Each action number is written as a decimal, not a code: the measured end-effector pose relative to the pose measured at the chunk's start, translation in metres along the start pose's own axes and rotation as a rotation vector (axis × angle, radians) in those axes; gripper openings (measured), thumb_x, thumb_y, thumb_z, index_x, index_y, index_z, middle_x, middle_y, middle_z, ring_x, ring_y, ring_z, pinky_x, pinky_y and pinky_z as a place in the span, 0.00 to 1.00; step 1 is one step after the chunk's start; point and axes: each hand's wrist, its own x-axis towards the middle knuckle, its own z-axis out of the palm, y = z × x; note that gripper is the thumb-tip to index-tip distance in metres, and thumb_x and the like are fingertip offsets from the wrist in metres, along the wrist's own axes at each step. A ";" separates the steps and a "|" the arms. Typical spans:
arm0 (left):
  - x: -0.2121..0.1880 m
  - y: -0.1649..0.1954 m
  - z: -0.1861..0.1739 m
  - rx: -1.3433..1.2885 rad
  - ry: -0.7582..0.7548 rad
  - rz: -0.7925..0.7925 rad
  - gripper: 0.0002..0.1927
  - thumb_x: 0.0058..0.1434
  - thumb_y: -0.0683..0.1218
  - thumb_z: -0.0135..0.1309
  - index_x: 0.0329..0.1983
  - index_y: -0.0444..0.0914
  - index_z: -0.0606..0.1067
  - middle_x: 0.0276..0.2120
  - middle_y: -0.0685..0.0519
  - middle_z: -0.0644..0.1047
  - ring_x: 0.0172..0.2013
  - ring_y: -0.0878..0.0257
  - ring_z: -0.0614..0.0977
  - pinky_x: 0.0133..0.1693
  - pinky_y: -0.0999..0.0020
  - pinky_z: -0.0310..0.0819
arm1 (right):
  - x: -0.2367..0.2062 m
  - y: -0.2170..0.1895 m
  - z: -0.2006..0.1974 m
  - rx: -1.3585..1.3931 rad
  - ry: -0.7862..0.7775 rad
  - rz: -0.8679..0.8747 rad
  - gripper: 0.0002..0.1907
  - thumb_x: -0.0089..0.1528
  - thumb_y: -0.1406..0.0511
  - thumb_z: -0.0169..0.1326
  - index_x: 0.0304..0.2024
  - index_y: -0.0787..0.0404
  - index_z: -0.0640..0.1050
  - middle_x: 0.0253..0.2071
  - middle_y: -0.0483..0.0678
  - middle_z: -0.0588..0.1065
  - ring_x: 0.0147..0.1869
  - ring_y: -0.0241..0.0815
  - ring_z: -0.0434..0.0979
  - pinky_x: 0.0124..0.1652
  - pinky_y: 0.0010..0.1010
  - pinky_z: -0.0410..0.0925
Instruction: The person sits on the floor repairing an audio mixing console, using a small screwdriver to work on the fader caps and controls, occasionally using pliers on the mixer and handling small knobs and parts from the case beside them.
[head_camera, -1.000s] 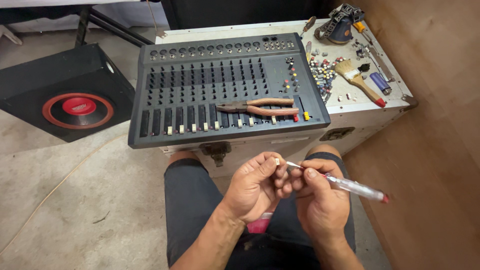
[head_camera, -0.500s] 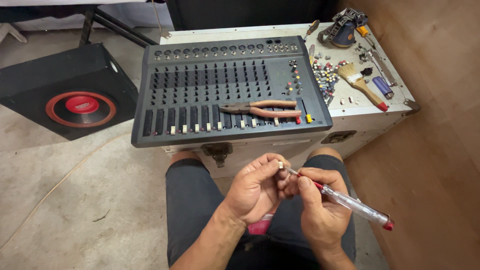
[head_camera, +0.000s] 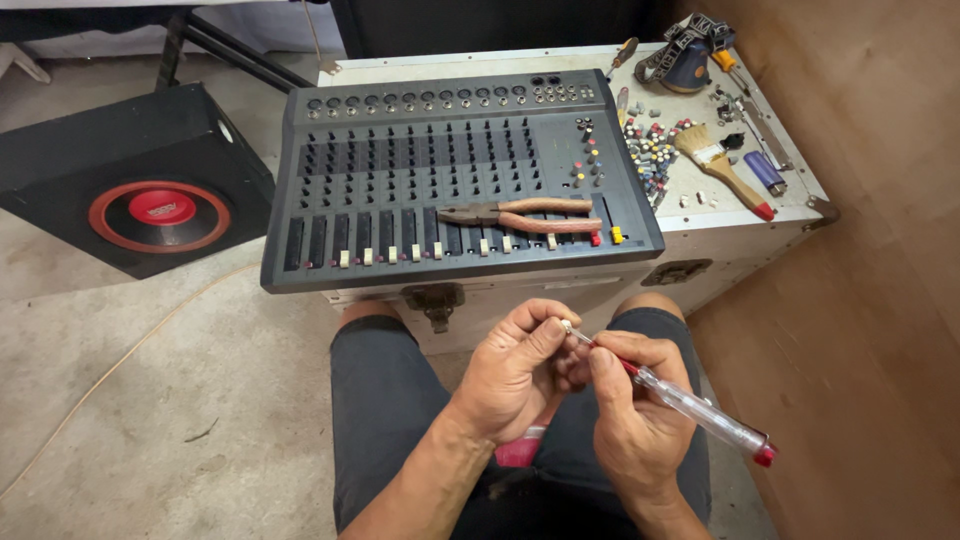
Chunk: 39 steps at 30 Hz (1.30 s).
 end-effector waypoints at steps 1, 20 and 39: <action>0.000 0.000 -0.001 0.006 0.009 0.002 0.07 0.76 0.43 0.48 0.51 0.36 0.74 0.38 0.50 0.80 0.39 0.64 0.81 0.46 0.66 0.78 | 0.000 0.001 0.000 0.002 0.001 0.004 0.06 0.68 0.76 0.53 0.48 0.70 0.73 0.44 0.54 0.77 0.41 0.38 0.80 0.43 0.28 0.74; 0.003 -0.011 -0.005 0.212 0.009 0.105 0.07 0.75 0.40 0.49 0.51 0.32 0.75 0.37 0.49 0.81 0.37 0.62 0.81 0.43 0.68 0.76 | 0.006 0.006 -0.008 0.107 0.041 0.139 0.02 0.70 0.75 0.51 0.45 0.70 0.74 0.40 0.56 0.79 0.40 0.40 0.79 0.44 0.29 0.74; 0.000 -0.009 0.005 0.140 0.017 0.075 0.06 0.75 0.41 0.50 0.48 0.33 0.73 0.38 0.51 0.78 0.37 0.64 0.78 0.42 0.71 0.74 | 0.003 0.007 -0.009 0.195 -0.031 0.110 0.04 0.70 0.74 0.51 0.47 0.69 0.73 0.43 0.56 0.79 0.41 0.40 0.78 0.44 0.30 0.73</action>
